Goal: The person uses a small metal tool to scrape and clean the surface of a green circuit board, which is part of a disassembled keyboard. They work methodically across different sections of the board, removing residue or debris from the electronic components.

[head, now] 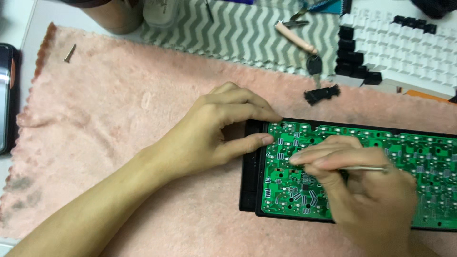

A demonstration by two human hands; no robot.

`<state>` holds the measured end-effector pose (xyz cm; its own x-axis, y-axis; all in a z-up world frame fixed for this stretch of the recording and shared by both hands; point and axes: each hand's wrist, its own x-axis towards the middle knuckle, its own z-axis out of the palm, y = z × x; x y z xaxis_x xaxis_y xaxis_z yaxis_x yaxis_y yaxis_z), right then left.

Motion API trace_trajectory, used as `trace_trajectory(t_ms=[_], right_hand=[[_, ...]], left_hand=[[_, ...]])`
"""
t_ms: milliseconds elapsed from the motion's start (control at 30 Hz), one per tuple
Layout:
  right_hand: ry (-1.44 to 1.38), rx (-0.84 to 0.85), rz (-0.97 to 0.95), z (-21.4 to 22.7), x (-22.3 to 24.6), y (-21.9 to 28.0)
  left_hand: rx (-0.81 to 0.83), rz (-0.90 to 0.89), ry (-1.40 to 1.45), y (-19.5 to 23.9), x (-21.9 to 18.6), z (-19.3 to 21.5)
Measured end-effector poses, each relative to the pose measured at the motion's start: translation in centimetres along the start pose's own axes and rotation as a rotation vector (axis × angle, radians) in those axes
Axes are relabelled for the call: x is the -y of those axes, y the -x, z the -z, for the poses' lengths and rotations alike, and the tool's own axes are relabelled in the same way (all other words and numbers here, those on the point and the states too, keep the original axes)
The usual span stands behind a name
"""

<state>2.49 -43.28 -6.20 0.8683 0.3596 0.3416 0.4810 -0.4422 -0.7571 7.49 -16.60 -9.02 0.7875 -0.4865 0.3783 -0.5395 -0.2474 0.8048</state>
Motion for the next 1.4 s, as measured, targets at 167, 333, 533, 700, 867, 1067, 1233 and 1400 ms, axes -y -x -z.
trace_trajectory(t_ms=[167, 333, 533, 700, 867, 1067, 1233, 1400], right_hand=[[0.005, -0.085, -0.095, 3.4, -1.2, 1.8], [0.038, -0.087, -0.326, 3.5, 0.2, 2.4], [0.267, 0.064, -0.354, 2.8, 1.2, 0.8], [0.219, 0.054, -0.135, 1.4, 0.6, 0.6], [0.341, 0.099, 0.051, 1.2, -0.6, 1.3], [0.382, 0.134, -0.001, 1.1, -0.6, 1.7], [0.387, 0.199, 0.029, 1.4, -1.4, 1.8], [0.410, 0.234, 0.049, 1.7, -1.8, 2.0]], left_hand=[[0.010, 0.014, -0.020, 0.0, 0.1, 0.0], [0.025, 0.019, -0.028, 0.0, 0.0, 0.1], [0.064, 0.064, -0.040, 0.1, -0.6, 0.4], [0.115, 0.057, -0.067, 0.1, -1.1, 0.9], [0.229, 0.053, -0.161, 0.1, -1.5, 1.3], [0.243, 0.073, -0.154, 0.3, -1.5, 1.5], [0.250, 0.069, -0.157, 0.2, -1.4, 1.6], [0.249, 0.071, -0.156, 0.3, -1.4, 1.6]])
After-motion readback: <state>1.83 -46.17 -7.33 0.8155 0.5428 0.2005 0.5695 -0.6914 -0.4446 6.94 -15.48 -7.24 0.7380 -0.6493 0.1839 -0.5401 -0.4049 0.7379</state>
